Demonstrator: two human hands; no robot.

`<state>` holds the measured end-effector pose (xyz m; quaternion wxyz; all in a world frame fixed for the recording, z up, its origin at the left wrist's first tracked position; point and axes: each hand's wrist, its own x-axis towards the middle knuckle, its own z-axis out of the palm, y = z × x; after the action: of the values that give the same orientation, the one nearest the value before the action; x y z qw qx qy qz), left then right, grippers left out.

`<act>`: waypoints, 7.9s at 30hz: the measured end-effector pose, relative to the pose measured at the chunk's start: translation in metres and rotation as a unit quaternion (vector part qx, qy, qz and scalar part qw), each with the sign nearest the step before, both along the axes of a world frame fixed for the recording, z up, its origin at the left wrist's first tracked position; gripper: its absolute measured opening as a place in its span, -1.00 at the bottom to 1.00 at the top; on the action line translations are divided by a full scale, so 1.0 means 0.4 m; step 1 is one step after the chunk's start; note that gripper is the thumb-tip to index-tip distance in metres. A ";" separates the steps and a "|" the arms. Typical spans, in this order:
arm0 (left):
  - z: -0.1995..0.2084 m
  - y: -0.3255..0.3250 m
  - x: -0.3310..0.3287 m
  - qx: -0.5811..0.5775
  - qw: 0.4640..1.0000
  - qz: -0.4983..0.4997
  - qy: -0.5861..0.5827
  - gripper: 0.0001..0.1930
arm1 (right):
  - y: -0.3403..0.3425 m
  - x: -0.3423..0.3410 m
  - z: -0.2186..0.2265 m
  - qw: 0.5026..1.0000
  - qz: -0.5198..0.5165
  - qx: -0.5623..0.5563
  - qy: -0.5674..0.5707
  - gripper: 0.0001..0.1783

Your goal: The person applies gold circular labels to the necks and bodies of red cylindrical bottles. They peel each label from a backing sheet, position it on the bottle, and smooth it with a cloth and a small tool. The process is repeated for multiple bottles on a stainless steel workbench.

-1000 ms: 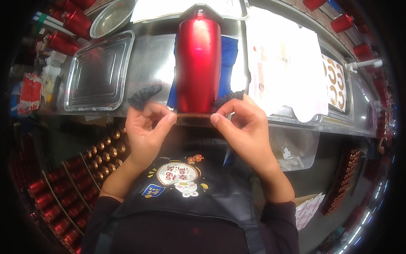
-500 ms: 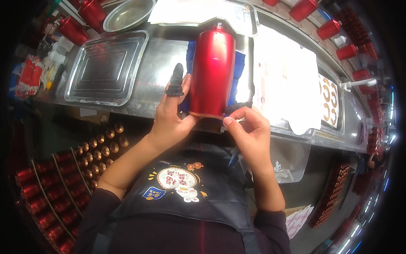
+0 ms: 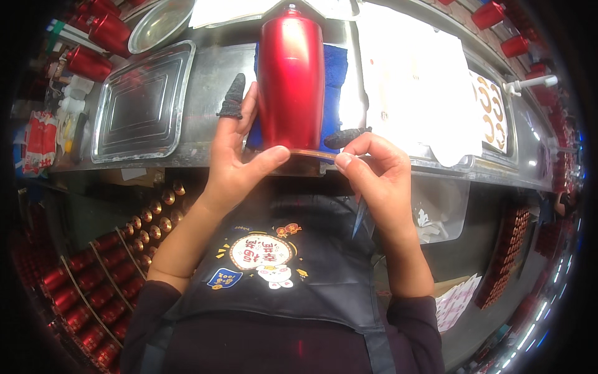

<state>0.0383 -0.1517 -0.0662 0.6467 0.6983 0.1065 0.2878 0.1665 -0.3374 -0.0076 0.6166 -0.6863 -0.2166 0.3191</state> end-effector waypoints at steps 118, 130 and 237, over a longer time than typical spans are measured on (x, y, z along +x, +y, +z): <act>0.045 -0.004 0.044 0.530 0.843 0.087 0.024 -0.37 | 0.043 0.013 -0.101 1.000 0.008 0.001 0.001 -0.89; -0.066 0.005 -0.105 0.379 0.922 0.061 0.058 -0.60 | 0.019 0.003 0.001 0.997 0.026 -0.009 -0.067 -0.88; 0.023 -0.033 0.045 0.581 0.807 0.102 0.027 -0.64 | 0.029 0.045 -0.086 0.998 0.058 -0.015 -0.016 -0.89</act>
<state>0.0565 -0.1648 -0.0571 0.0836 0.9363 0.0068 0.3411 0.1847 -0.3257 -0.0420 0.5835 -0.6865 -0.2610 0.3467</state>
